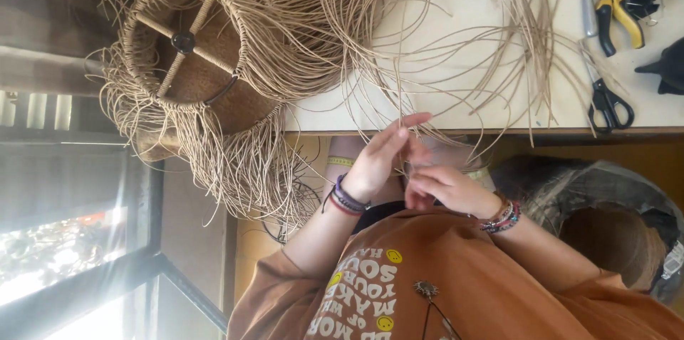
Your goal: Measuring, cutting, and weaving natural fiber strands onto a circular wooden frame to create a lampshade.
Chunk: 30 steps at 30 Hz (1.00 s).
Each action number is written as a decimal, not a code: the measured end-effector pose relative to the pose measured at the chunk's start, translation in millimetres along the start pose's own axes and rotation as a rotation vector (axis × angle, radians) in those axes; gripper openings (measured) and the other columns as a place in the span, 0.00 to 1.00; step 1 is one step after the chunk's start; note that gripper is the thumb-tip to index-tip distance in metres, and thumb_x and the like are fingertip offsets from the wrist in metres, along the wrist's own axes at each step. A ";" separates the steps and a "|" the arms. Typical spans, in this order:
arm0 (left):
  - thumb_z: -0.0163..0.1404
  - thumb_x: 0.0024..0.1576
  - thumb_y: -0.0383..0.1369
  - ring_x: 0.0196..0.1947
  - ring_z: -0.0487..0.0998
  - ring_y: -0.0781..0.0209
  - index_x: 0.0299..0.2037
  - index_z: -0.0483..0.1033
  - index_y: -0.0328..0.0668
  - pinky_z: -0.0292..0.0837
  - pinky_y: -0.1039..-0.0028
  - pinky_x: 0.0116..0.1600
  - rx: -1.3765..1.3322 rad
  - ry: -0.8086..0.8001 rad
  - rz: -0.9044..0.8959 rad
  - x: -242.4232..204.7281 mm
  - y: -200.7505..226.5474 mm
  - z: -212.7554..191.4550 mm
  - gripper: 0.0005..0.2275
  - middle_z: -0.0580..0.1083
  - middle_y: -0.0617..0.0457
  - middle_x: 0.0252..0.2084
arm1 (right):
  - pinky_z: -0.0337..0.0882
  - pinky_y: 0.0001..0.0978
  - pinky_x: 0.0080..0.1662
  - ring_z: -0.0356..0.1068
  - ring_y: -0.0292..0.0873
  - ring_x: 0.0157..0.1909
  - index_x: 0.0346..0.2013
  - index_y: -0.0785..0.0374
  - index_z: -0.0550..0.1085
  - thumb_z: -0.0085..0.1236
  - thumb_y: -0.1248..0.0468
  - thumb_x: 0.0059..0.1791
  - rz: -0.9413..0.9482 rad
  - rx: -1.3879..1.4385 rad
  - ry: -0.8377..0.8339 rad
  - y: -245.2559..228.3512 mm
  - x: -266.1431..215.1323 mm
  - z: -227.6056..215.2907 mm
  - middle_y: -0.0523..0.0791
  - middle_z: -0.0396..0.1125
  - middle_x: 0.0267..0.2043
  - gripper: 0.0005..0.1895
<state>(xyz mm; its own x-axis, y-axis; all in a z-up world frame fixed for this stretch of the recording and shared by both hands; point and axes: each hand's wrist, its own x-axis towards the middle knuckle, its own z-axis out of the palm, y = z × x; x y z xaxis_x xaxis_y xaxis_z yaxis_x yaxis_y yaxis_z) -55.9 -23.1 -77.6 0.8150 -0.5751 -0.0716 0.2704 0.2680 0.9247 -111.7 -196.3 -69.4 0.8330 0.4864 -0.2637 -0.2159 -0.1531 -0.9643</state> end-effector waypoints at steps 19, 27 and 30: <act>0.37 0.68 0.37 0.43 0.79 0.26 0.48 0.73 0.34 0.74 0.40 0.49 1.035 -0.501 -0.161 -47.6 22.2 -11.6 0.15 0.79 0.28 0.39 | 0.55 0.19 0.19 0.50 0.28 0.15 0.54 0.58 0.72 0.35 0.50 0.59 -0.305 0.809 0.235 10.4 24.1 -66.4 0.35 0.52 0.17 0.21; 0.31 0.71 0.47 0.44 0.84 0.56 0.68 0.63 0.36 0.78 0.68 0.54 -0.293 0.063 0.134 -0.1 16.0 -10.3 0.24 0.80 0.45 0.39 | 0.56 0.20 0.17 0.53 0.31 0.15 0.42 0.69 0.77 0.35 0.61 0.59 0.070 0.198 -0.198 -11.2 8.9 -11.3 0.37 0.57 0.14 0.21; 0.27 0.73 0.42 0.15 0.53 0.78 0.45 0.66 0.44 0.53 0.85 0.19 -0.457 0.287 0.234 7.0 25.0 -9.3 0.16 0.46 0.69 0.23 | 0.77 0.30 0.31 0.74 0.40 0.30 0.52 0.70 0.74 0.32 0.59 0.59 0.141 0.174 -0.168 -23.6 1.5 -9.8 0.47 0.74 0.28 0.23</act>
<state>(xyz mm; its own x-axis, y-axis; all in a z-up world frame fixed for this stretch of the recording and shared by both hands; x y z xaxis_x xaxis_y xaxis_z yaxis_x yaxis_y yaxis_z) -38.7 -13.2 -58.5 0.9686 -0.2448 -0.0425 0.2080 0.7054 0.6775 -100.4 -200.4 -46.8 0.6954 0.6091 -0.3813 -0.4200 -0.0860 -0.9034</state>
